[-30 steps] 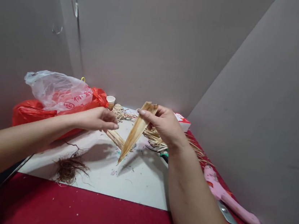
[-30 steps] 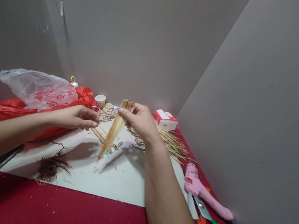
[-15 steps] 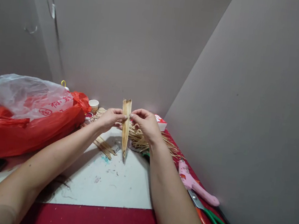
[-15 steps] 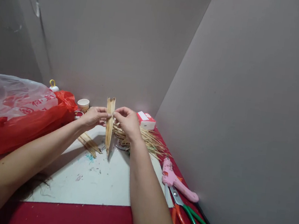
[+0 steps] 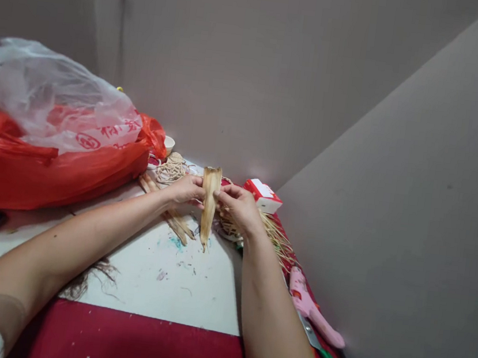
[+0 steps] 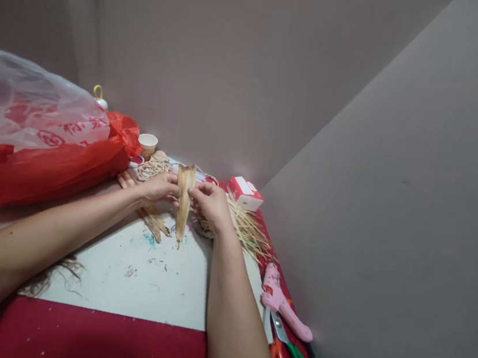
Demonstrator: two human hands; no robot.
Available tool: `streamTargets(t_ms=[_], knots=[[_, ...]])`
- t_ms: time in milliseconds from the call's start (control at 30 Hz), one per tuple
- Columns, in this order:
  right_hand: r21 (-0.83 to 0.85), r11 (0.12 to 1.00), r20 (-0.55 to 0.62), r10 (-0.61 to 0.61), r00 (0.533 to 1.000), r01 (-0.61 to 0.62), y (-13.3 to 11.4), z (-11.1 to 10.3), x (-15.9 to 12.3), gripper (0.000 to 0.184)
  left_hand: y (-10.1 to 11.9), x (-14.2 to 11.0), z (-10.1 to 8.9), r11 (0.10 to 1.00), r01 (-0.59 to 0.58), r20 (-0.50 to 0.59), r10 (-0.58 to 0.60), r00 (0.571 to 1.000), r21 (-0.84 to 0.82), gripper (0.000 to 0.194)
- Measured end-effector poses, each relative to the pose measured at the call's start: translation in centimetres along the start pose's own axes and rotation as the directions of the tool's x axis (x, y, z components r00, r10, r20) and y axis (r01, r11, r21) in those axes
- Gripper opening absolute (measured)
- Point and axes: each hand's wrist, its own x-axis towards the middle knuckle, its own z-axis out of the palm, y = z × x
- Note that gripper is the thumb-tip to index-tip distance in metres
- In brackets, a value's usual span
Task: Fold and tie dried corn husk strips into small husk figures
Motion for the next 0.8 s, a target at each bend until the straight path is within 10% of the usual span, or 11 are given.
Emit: streamTargets(t_ms=[400, 800], knots=[[0.190, 0.978, -0.013, 0.090, 0.996, -0.086, 1.8, 0.8, 0.5, 0.037, -0.3, -0.4, -0.6, 0.998, 0.026, 0.036, -0.024, 0.999, -0.061, 0.011], [0.142, 0.985, -0.015, 0.098, 0.995, -0.095, 2.8, 0.9, 0.6, 0.036, -0.6, -0.5, -0.5, 0.991, -0.026, -0.169, 0.049, 0.984, 0.134, 0.007]])
